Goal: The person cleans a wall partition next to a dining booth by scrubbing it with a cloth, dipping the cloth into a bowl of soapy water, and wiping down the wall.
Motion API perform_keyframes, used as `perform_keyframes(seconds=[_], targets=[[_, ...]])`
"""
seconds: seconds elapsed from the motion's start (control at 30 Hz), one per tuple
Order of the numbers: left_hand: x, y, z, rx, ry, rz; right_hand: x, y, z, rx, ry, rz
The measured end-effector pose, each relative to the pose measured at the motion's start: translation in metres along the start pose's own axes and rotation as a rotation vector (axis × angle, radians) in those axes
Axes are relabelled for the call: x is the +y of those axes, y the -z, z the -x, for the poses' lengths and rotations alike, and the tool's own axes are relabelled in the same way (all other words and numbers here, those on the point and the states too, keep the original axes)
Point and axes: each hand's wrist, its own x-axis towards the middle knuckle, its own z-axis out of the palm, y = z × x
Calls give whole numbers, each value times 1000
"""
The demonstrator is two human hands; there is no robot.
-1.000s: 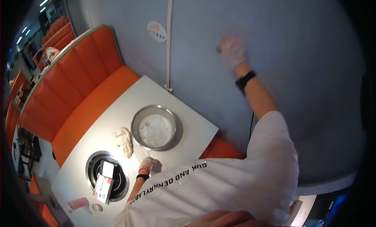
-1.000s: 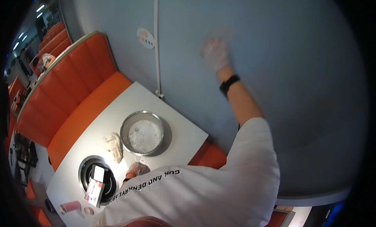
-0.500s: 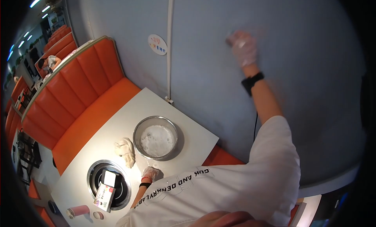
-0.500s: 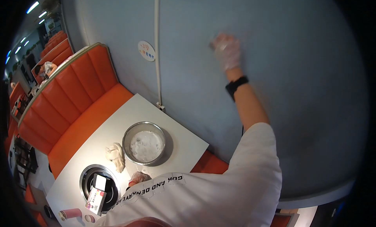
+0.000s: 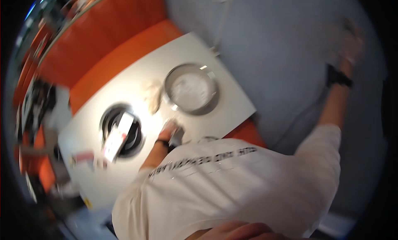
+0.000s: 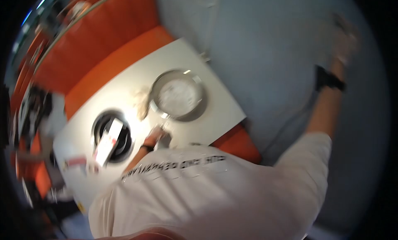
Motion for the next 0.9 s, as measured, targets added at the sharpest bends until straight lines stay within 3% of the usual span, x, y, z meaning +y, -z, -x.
perform_keyframes(seconds=[0.03, 0.1, 0.13, 0.23, 0.27, 0.33, 0.47, 0.6, 0.7, 0.77, 0.83, 0.87, 0.9], targets=[[-11, -35, 2, 213, 44, -48, -10, 0, 17, 22, 131, 61], [35, 15, -11, 311, -228, -35, 2, -53, 62, 30, 476, 181], [11, -14, -13, 1, -153, -471, 0, -69, 95, 6, 598, 220], [70, 43, -9, -156, 256, -297, -13, -71, 206, -326, 733, 256], [136, 99, -16, 41, 747, 174, -24, -59, 239, -463, 736, 264], [167, 144, -23, 121, 807, 243, -26, -69, 278, -620, 626, 208], [149, 165, -17, 544, 776, 36, -17, -60, 297, -706, 274, 70], [113, 179, -39, 534, 613, -181, 8, -27, 267, -552, 157, -318], [103, 208, -79, 435, 685, -213, 55, -23, 222, -279, 311, -291], [95, 221, -104, 388, 746, -244, 96, -7, 178, -161, 584, -278], [55, 211, -118, 445, 643, -479, 101, -2, 170, -199, 664, -264], [38, 209, -125, 457, 566, -525, 90, 8, 173, -287, 598, -242], [-5, 199, -131, 487, 360, -708, 79, 27, 168, -348, 517, -191]])
